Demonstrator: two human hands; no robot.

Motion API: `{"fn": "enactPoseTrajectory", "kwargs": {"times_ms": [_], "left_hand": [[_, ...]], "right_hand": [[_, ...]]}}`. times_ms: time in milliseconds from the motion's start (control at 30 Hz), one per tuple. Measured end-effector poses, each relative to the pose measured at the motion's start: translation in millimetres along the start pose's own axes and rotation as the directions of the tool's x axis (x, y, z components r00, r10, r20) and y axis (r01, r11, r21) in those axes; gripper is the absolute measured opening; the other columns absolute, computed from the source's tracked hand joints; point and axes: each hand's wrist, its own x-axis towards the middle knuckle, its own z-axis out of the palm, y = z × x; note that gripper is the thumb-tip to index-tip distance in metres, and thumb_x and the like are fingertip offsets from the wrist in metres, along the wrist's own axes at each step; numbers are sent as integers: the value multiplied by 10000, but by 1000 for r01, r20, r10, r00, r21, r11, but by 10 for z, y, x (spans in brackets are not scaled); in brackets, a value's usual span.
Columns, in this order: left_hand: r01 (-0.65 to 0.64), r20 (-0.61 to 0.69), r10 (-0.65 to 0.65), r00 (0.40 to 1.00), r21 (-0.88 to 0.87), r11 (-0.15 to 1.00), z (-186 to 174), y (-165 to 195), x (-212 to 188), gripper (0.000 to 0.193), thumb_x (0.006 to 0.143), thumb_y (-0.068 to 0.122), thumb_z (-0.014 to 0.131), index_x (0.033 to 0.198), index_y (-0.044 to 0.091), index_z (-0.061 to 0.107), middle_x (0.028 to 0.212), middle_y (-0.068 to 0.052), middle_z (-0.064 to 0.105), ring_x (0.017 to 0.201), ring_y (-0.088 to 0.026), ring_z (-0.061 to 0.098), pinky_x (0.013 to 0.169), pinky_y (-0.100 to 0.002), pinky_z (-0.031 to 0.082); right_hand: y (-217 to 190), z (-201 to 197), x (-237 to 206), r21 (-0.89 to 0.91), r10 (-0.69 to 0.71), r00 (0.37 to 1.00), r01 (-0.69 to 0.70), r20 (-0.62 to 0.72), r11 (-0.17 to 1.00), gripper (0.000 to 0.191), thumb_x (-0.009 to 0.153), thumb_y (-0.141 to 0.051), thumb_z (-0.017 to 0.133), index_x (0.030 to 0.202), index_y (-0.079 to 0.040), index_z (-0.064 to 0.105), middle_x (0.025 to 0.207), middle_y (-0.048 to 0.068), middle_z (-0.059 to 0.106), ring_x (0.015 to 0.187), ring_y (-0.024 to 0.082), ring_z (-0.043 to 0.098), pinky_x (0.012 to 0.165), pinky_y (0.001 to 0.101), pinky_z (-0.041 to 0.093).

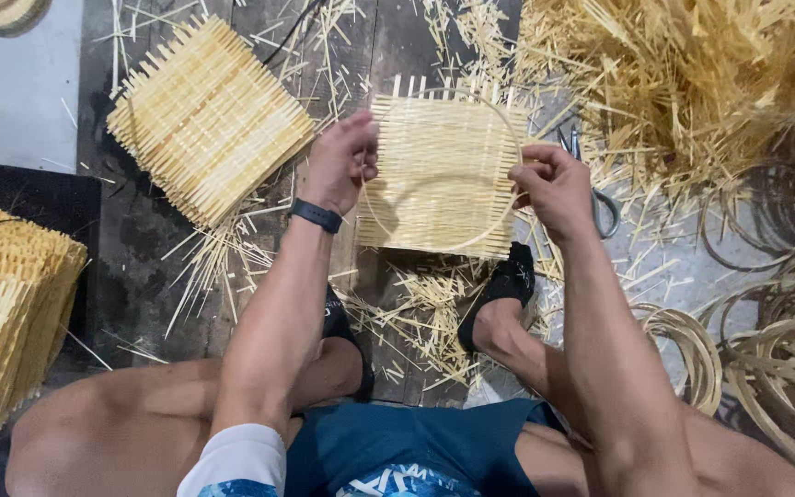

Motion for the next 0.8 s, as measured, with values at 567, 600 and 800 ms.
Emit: {"fn": "enactPoseTrajectory", "kwargs": {"times_ms": [567,600,800], "left_hand": [[78,-107,-6,994,683,726,-594,-669,448,347,739,200,901,975,-12,760,803,-75,739,679,-138,674,617,-289,539],[213,-74,-207,976,552,807,-610,-666,456,305,803,225,866,985,-3,774,797,-61,743,661,-121,664,597,-283,527],[146,-102,-105,989,664,733,-592,-750,468,265,838,243,846,891,-7,781,736,-49,739,574,-93,631,523,-273,508]], "right_hand": [[1118,73,297,-42,35,976,-45,-215,998,372,745,-27,863,1066,37,687,876,84,746,751,134,716,679,259,607],[1138,64,298,-6,53,977,-56,-208,998,388,747,-21,866,1077,40,672,886,76,739,753,131,715,672,258,615],[1210,-5,335,-124,69,956,-108,-285,986,514,705,-65,941,1104,50,638,854,64,685,687,115,659,588,279,568]]}}
